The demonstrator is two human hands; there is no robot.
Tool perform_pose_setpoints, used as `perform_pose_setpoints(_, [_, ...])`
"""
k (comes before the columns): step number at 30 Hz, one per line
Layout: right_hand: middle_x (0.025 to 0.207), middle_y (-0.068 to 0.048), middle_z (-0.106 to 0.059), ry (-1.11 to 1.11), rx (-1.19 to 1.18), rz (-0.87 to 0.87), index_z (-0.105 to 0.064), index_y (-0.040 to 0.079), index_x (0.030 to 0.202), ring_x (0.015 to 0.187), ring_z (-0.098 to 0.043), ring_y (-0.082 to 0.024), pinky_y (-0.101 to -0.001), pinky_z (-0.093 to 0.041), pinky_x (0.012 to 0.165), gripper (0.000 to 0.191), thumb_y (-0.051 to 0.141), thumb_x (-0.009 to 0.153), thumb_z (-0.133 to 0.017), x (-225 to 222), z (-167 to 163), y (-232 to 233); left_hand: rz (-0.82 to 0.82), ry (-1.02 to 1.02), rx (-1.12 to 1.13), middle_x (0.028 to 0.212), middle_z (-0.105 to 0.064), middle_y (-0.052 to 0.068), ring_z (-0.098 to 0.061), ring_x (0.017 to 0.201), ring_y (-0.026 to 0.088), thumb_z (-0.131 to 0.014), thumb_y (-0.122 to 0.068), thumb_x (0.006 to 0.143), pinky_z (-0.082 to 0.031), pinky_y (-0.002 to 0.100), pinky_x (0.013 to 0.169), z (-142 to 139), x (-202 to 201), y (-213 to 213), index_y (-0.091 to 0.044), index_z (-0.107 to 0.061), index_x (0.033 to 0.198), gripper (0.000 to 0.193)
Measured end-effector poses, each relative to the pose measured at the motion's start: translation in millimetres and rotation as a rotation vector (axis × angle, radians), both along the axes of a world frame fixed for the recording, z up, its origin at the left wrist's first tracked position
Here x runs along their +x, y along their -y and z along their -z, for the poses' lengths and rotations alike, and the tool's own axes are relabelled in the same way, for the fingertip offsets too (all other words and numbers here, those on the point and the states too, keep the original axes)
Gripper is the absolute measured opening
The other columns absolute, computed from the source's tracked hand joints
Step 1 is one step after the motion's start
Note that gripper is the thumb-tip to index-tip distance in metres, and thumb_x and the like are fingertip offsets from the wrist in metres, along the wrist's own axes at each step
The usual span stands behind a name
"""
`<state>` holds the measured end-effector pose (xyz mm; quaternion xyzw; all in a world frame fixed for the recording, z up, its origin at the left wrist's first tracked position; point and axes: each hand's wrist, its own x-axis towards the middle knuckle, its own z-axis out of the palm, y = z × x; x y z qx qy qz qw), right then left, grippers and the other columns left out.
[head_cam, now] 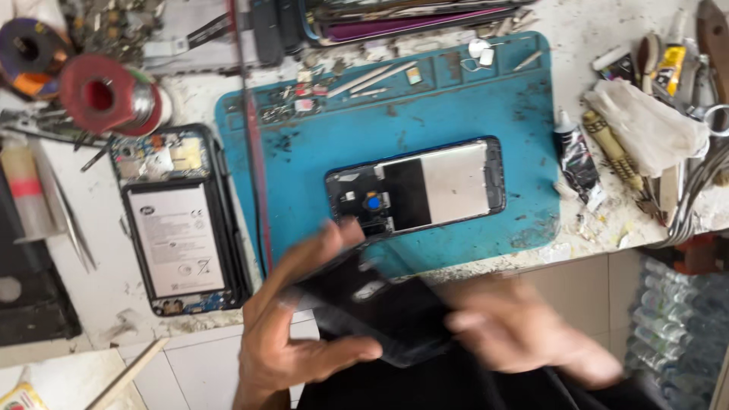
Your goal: The person applies adhesive from a tube onto the inside of a phone back cover, then aligns the cover onto the phone body and presses it down to secure it. Earlier they handle and turn the black cover, working along its edges before applying the glue.
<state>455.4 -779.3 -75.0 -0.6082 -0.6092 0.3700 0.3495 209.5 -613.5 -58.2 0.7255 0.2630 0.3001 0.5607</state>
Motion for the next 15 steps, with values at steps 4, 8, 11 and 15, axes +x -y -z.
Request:
perform_pose_setpoints(4, [0.067,-0.007,-0.063,-0.34,-0.279,-0.072,-0.071,0.001,0.117,0.062,-0.066,-0.022,-0.0369,-0.051,0.063,0.022,0.012,0.1,-0.061,-25,34,22,-0.097,0.112,-0.392,0.126,-0.074,0.024,-0.075,0.12,0.029,-0.088,-0.019,0.086,-0.062,0.044,0.102,17,-12,30,0.012,-0.056,0.135,0.066])
perform_pose_setpoints(8, [0.075,-0.008,-0.058,-0.394,-0.092,-0.061,-0.066,0.003,0.102,0.07,-0.061,-0.022,-0.0354,-0.048,0.067,0.013,0.011,0.107,-0.056,-26,31,11,-0.182,0.177,-0.662,0.133,-0.068,0.024,-0.066,0.124,0.028,-0.081,-0.015,0.088,-0.053,0.041,0.107,27,-21,52,0.009,-0.051,0.138,0.063])
perform_pose_setpoints(11, [0.067,-0.008,-0.056,-0.5,-0.31,-0.024,-0.064,0.003,0.089,0.057,-0.056,-0.017,-0.033,-0.042,0.054,0.021,0.012,0.105,-0.054,-24,22,-4,-0.174,0.079,-0.544,0.131,-0.073,0.022,-0.072,0.118,0.025,-0.073,-0.013,0.095,-0.059,0.038,0.103,30,-18,59,0.007,-0.063,0.131,0.042])
perform_pose_setpoints(15, [0.062,-0.006,-0.054,-0.497,-0.389,-0.05,-0.062,0.004,0.084,0.053,-0.051,-0.016,-0.0329,-0.042,0.052,0.026,0.016,0.105,-0.051,-19,24,-6,-0.271,-0.041,-0.194,0.111,-0.075,0.015,-0.073,0.101,0.021,-0.07,-0.011,0.095,-0.058,0.034,0.088,28,-8,64,0.003,-0.07,0.114,0.024])
